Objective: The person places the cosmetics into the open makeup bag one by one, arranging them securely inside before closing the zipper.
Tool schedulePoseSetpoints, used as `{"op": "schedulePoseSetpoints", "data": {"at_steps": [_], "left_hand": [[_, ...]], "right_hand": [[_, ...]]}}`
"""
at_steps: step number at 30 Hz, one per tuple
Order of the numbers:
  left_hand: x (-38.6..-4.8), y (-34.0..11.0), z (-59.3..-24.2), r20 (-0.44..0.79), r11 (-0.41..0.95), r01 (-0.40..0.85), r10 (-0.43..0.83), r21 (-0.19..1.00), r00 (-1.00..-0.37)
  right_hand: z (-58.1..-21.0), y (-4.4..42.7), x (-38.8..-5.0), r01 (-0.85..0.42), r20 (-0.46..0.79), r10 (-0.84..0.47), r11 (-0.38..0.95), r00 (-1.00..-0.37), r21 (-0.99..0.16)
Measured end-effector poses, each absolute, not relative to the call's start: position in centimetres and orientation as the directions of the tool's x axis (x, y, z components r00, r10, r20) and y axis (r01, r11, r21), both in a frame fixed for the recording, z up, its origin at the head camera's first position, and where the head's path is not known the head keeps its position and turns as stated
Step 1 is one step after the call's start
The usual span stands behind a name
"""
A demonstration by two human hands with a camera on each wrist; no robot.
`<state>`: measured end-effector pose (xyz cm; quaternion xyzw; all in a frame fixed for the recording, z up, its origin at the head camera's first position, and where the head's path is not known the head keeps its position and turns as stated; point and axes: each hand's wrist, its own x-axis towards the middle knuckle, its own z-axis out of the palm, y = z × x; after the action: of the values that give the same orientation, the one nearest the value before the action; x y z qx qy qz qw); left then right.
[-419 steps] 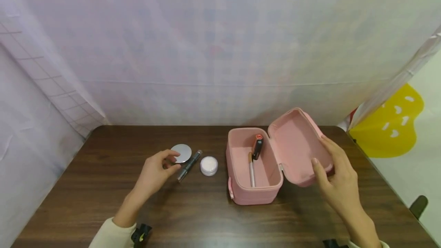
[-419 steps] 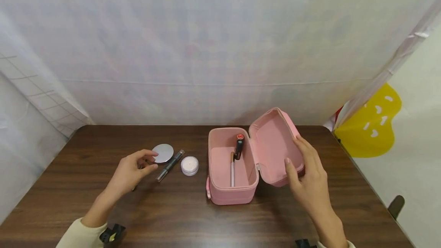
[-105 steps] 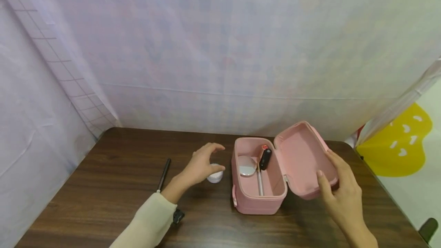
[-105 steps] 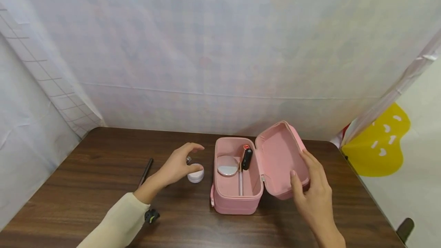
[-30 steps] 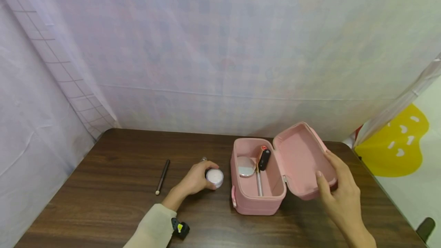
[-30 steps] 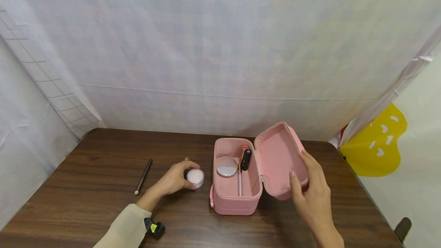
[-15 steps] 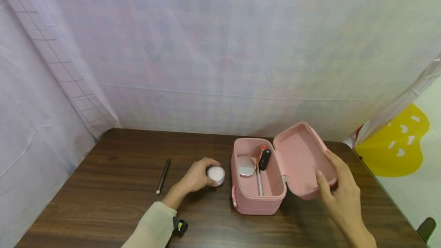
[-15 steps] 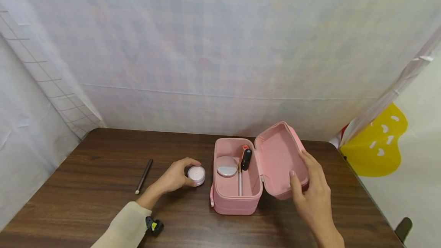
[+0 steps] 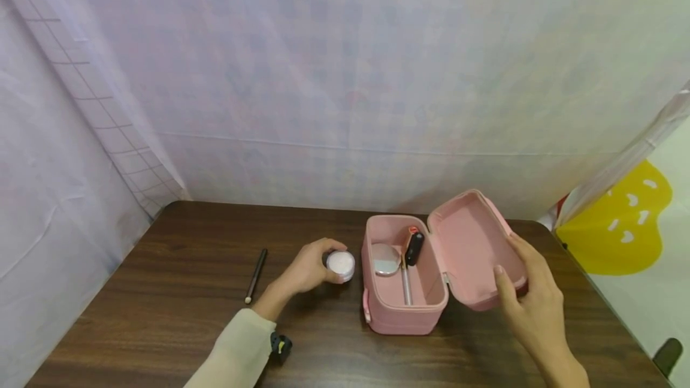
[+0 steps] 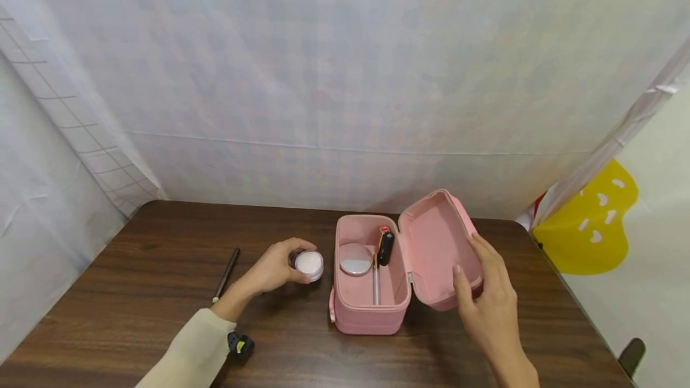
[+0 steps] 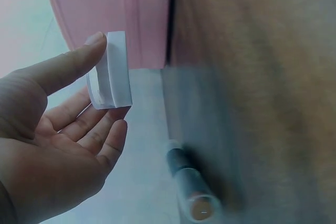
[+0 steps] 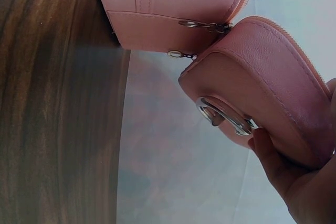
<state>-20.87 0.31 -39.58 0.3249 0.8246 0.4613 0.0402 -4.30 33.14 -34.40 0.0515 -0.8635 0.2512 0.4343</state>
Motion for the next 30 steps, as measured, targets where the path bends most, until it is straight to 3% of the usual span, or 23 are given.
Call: {"op": "schedulePoseSetpoints", "data": {"at_steps": [21, 30], "left_hand": [[-21.4, 0.8, -35.9, 0.259, 0.349, 0.515, 0.571, 0.783, -0.779], [-21.8, 1.0, -34.6, 0.256, 0.304, 0.524, 0.614, 0.796, -0.746]], "right_hand": [[-34.4, 33.1, -4.2, -0.311, 0.777, 0.127, 0.868, -0.616, -0.388], [-34.5, 33.2, -4.2, -0.309, 0.77, 0.127, 0.866, -0.625, -0.394]]}}
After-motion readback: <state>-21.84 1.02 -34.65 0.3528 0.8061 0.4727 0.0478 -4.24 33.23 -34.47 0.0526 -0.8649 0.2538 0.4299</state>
